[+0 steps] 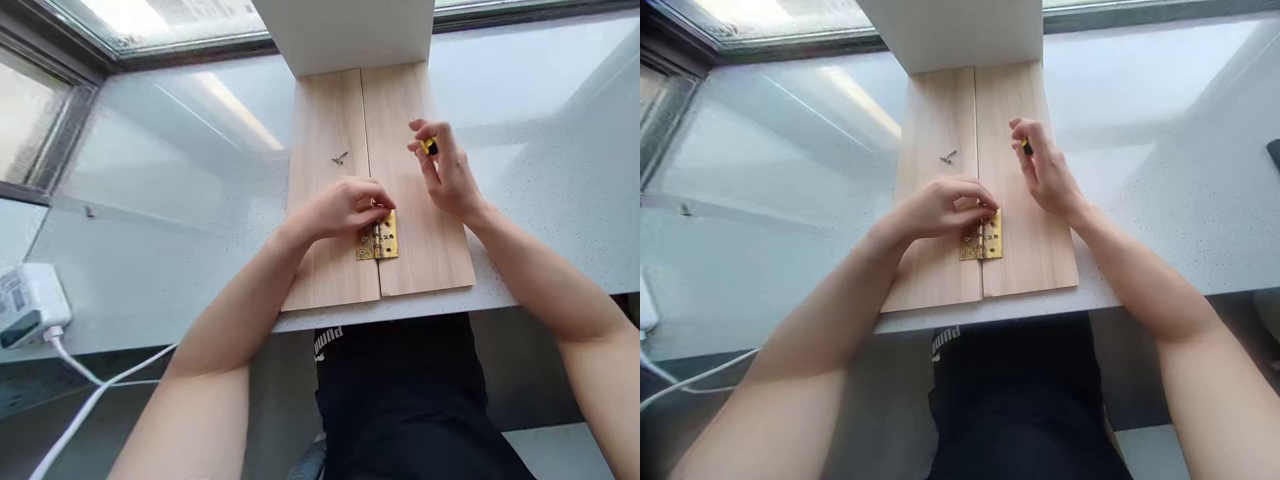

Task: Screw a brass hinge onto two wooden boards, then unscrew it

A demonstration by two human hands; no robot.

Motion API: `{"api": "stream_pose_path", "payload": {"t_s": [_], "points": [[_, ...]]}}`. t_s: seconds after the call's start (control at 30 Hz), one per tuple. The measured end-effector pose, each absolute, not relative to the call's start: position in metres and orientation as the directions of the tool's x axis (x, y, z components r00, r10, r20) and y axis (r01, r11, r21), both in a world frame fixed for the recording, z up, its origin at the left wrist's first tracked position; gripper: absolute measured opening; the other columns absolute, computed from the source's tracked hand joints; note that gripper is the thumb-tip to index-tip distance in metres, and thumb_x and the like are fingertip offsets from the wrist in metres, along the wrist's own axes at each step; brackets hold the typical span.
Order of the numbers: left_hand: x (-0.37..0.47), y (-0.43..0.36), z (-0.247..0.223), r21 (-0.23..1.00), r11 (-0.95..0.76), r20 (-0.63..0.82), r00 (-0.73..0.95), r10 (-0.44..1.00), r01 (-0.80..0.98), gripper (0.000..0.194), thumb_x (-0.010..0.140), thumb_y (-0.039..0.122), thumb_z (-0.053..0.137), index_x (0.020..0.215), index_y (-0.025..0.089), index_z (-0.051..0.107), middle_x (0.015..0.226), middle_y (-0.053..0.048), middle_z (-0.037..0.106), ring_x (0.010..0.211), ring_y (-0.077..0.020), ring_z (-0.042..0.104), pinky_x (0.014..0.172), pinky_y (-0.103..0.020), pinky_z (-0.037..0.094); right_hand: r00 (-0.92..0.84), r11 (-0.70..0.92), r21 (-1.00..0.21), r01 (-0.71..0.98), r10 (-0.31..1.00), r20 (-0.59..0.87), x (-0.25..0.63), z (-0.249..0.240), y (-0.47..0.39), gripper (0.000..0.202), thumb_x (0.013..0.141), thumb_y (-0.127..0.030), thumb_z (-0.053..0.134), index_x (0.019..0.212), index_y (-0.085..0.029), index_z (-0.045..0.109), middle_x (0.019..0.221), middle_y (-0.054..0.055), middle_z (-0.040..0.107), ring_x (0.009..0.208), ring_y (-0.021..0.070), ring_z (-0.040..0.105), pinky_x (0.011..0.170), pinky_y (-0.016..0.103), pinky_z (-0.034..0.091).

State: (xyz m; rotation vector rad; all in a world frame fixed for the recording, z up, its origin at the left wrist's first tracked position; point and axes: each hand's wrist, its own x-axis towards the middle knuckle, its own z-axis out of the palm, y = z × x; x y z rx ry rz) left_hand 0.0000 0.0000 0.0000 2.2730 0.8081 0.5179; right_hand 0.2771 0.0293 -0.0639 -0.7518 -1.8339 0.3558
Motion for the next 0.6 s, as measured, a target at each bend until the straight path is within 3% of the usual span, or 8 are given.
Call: {"api": "stream_pose_path", "payload": {"t_s": [0.17,0.27,0.4,0.6], "points": [[0.003,-0.003,-0.005,0.708,-0.574,0.14,0.714,0.686,0.412,0.018,0.106,0.032,0.074,0.108,0.025,0.09,0.107,-0.007,0.088,0.103,-0.0253,0.082,0.098,-0.039,0.066,-0.073,0.775,-0.583,0.243,0.614,0.786,0.286,-0.052,0.028,0.029,0.124,-0.065,0.056,0.142,-0.042,0.057,0.153,0.003,0.079,0.083,0.0179,0.084,0.078,0.041,0.075],[0.004,-0.003,-0.007,0.697,-0.593,0.161,0.717,0.679,0.404,0.017,0.107,0.03,0.074,0.109,0.025,0.09,0.109,-0.007,0.087,0.104,-0.0255,0.081,0.098,-0.04,0.065,-0.053,0.793,-0.513,0.327,0.558,0.828,0.292,-0.043,0.03,0.032,0.121,-0.069,0.062,0.138,-0.042,0.066,0.143,0.004,0.077,0.086,0.0198,0.079,0.067,0.039,0.071],[0.002,-0.001,-0.003,0.676,-0.613,0.178,0.717,0.674,0.408,0.02,0.106,0.031,0.077,0.12,0.025,0.09,0.116,-0.009,0.088,0.109,-0.0269,0.081,0.106,-0.044,0.065,0.023,0.768,-0.445,0.46,0.49,0.871,0.297,-0.038,0.036,0.04,0.117,-0.075,0.066,0.129,-0.038,0.076,0.127,0.008,0.07,0.09,0.0215,0.073,0.065,0.039,0.068],[-0.029,0.002,0.019,0.703,-0.578,0.293,0.572,0.766,0.414,0.024,0.11,0.037,0.078,0.128,0.025,0.088,0.129,-0.008,0.088,0.125,-0.0281,0.081,0.115,-0.046,0.067,0.058,0.827,-0.486,0.283,0.491,0.869,0.292,0.001,0.024,0.031,0.113,-0.069,0.079,0.127,-0.042,0.083,0.111,0.004,0.073,0.08,0.0189,0.07,0.052,0.035,0.058]]}}
